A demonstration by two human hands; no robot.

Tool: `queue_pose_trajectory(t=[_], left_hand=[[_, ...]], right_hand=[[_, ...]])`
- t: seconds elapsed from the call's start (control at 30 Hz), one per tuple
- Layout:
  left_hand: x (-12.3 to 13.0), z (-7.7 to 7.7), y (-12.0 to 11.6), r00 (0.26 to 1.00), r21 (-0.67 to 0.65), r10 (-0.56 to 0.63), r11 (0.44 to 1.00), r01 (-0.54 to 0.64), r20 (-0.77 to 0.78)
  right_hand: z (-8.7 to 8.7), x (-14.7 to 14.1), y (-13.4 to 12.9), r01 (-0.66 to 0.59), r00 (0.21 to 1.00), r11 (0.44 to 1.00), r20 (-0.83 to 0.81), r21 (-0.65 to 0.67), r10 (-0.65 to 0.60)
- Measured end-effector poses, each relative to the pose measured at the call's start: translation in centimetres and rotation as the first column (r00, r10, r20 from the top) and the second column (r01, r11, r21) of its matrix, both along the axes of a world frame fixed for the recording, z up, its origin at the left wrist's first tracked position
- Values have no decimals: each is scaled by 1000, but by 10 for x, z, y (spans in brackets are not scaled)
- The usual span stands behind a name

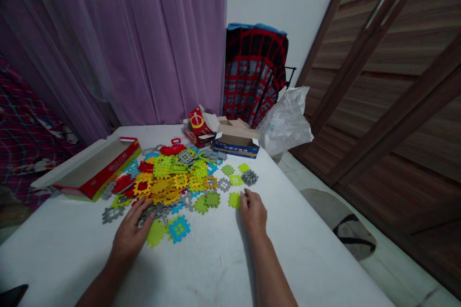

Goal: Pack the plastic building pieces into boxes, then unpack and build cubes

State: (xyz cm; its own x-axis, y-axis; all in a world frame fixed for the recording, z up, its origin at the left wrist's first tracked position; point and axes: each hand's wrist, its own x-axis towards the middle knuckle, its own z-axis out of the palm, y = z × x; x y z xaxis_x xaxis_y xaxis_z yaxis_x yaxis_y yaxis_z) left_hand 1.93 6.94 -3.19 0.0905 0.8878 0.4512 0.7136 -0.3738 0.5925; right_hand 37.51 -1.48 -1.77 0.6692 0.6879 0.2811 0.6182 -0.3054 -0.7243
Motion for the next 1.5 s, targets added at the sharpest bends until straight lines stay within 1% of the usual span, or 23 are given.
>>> queue_pose_trajectory(t=[0.07, 0.13, 0.2, 0.27, 0.37, 0.47, 0.57, 0.67, 0.77, 0.83, 0.87, 0.9, 0.97, 1.03, 1.1, 1.2, 1.33, 1.5], left_hand=[[-1, -1, 1, 1000, -4, 2, 1000, -2, -8], [-3, -2, 1, 1000, -5, 3, 1000, -3, -14], [-4, -3, 2, 1000, -7, 0, 1000, 0, -21], [-4, -4, 2, 1000, -11, -5, 1000, 5, -26], [-4, -3, 1, 1000, -18, -6, 1000, 6, -28], [-2, -1, 1, 1000, -17, -3, 1000, 3, -24], [-2, 1, 0, 1000, -16, -7, 1000, 7, -22], [-2, 2, 0, 1000, -23, -7, 1000, 7, -19], [-3, 1, 0, 1000, -36, 2, 999, -3, -26], [-3, 0, 0, 999, -40, 0, 999, -2, -33], [-3, 0, 0, 999, -38, 1, 999, -2, -35], [-3, -1, 0, 999, -35, 1, 999, -3, -33], [-3, -1, 0, 1000, -26, 3, 1000, -3, -27], [-3, -2, 1, 1000, -15, 5, 1000, -5, -22], [-2, -3, 1, 1000, -9, 7, 1000, -7, -26], [-3, -3, 1, 999, -15, 17, 1000, -18, -39], [-4, -1, 1, 999, -27, 1, 1000, -3, -48], [-5, -1, 1, 999, -31, 2, 1000, -3, -40]], right_hand=[[2, 2, -5, 21, 995, 999, 97, -42, -17], [4, 0, -7, 18, 990, 995, 143, -93, -4], [4, -2, -8, -40, 983, 993, 176, -115, 60], [2, -4, -7, -130, 965, 985, 213, -112, 152], [1, -3, -7, -231, 934, 961, 242, -151, 263], [2, 0, -9, -288, 912, 936, 240, -203, 332], [5, 1, -10, -302, 907, 930, 237, -209, 348], [7, -1, -11, -289, 913, 936, 235, -200, 333], [5, -3, -11, -295, 915, 938, 230, -180, 332], [2, -2, -11, -298, 921, 945, 220, -136, 322], [1, 0, -10, -280, 930, 955, 217, -101, 296], [0, 4, -8, -242, 944, 968, 215, -60, 250], [0, 15, -2, -112, 972, 994, 211, 16, 106], [3, 28, 6, 23, 979, 999, 200, 40, -30], [7, 40, 14, 91, 978, 996, 188, 1, -89], [11, 51, 25, 104, 981, 990, 173, -98, -86], [11, 51, 33, 110, 985, 973, 153, -202, -80], [13, 49, 39, 130, 976, 959, 201, -253, -79]])
